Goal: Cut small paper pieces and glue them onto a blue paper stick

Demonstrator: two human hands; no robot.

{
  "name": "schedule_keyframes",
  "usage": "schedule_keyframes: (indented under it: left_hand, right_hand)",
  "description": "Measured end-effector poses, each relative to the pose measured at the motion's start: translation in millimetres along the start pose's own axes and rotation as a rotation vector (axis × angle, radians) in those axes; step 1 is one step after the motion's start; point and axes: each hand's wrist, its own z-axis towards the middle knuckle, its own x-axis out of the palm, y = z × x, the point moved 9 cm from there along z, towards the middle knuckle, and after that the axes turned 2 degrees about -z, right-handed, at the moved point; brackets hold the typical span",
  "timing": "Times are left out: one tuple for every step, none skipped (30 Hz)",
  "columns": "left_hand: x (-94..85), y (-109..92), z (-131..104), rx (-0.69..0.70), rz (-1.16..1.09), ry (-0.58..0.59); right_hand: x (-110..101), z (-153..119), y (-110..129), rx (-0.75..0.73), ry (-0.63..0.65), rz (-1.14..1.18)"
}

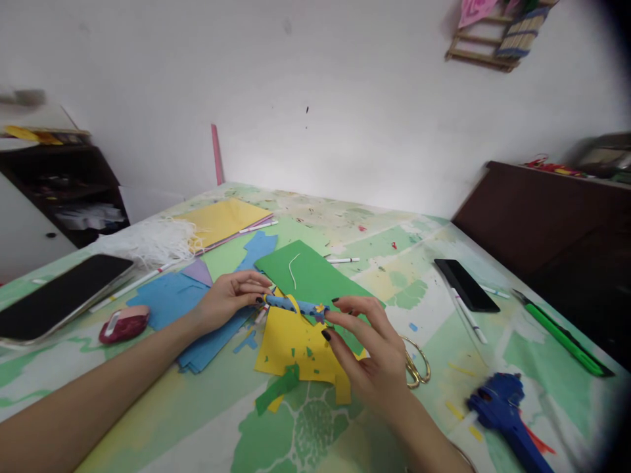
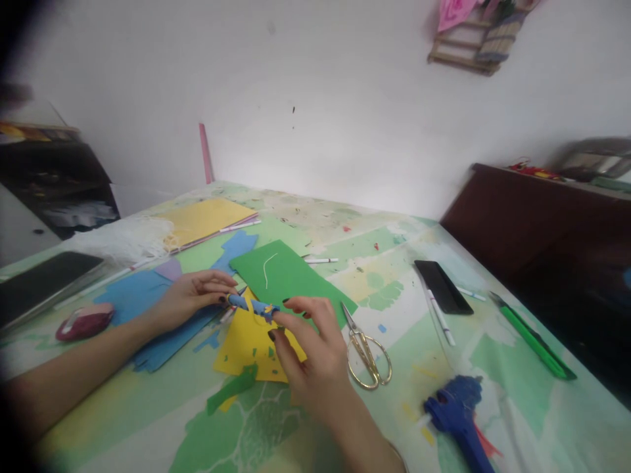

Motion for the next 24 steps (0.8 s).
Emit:
schedule_keyframes:
  left_hand:
    - [-0.4,0.0,-0.2,0.001,-0.008,-0.004]
    - [-0.8,0.0,-0.3,0.002,-0.015,-0.010]
    - [-1.5,0.2,-0.4,0.002,-0.023,-0.019]
    - [-2.2,0.5,-0.5,-0.001,-0.030,-0.029]
    - [-2.7,0.7,-0.6,-0.005,-0.036,-0.038]
    - [-2.8,0.7,-0.6,-0.009,-0.041,-0.042]
    - [-2.9,0.4,-0.7,-0.012,-0.046,-0.048]
    - [-3.0,-0.2,-0.9,-0.015,-0.051,-0.053]
    - [-3.2,-0.9,-1.1,-0.019,-0.053,-0.058]
    - [-3.7,-1.7,-1.3,-0.022,-0.054,-0.065]
    - [-4.2,-2.4,-1.6,-0.026,-0.052,-0.071]
    - [-4.9,-3.0,-1.8,-0.028,-0.047,-0.076]
    - [-5.4,-3.5,-2.0,-0.028,-0.039,-0.080]
    - [-6.1,-3.9,-2.1,-0.026,-0.030,-0.084]
    - [-6.9,-4.2,-2.1,-0.022,-0.023,-0.088]
    - [-7.4,-4.2,-2.1,-0.018,-0.019,-0.089]
    - [-7.7,-3.9,-2.0,-0.015,-0.020,-0.089]
    - [-7.9,-3.3,-2.0,-0.014,-0.025,-0.088]
    - [-8.0,-2.8,-1.9,-0.015,-0.032,-0.088]
    - [-8.1,-2.4,-2.0,-0.015,-0.039,-0.089]
    - [-8.0,-2.3,-2.2,-0.016,-0.047,-0.089]
    - [-8.1,-2.5,-2.5,-0.016,-0.055,-0.092]
    - [-8.0,-3.1,-2.8,-0.016,-0.064,-0.093]
    - [-7.7,-3.9,-3.3,-0.014,-0.074,-0.094]
  right_hand:
    - [-1.0,0.6,-0.2,0.010,-0.004,0.014]
    - [-1.7,1.1,-0.7,0.023,-0.006,0.028]
    - [-2.4,1.4,-1.2,0.036,-0.008,0.042]
    - [-2.8,1.6,-1.8,0.049,-0.006,0.056]
    - [-3.3,1.8,-2.4,0.060,-0.006,0.069]
    - [-4.0,1.8,-2.9,0.069,-0.007,0.080]
    - [-4.7,1.7,-3.5,0.079,-0.008,0.091]
    - [-5.6,1.6,-4.1,0.087,-0.010,0.099]
    - [-6.6,1.5,-4.9,0.094,-0.015,0.104]
    - [-7.6,1.4,-5.6,0.100,-0.019,0.107]
    - [-8.5,1.4,-6.5,0.104,-0.023,0.108]
    - [-9.2,1.5,-7.4,0.108,-0.027,0.108]
    - [-9.8,1.6,-8.6,0.111,-0.030,0.108]
    - [-10.3,1.6,-9.9,0.115,-0.032,0.106]
    - [-10.9,1.6,-11.6,0.122,-0.036,0.103]
    - [-11.7,1.4,-13.5,0.132,-0.044,0.099]
    - [-13.1,1.1,-15.8,0.145,-0.060,0.094]
    - [-14.8,0.4,-18.3,0.161,-0.079,0.092]
    - [-16.5,-0.4,-21.1,0.180,-0.098,0.095]
    - [-17.6,-1.4,-23.9,0.198,-0.111,0.106]
    - [-17.9,-2.4,-26.5,0.214,-0.117,0.126]
    - [-17.4,-3.5,-28.7,0.225,-0.115,0.153]
    - [-16.8,-4.6,-30.6,0.232,-0.111,0.185]
    - [-16.1,-5.7,-32.0,0.236,-0.107,0.217]
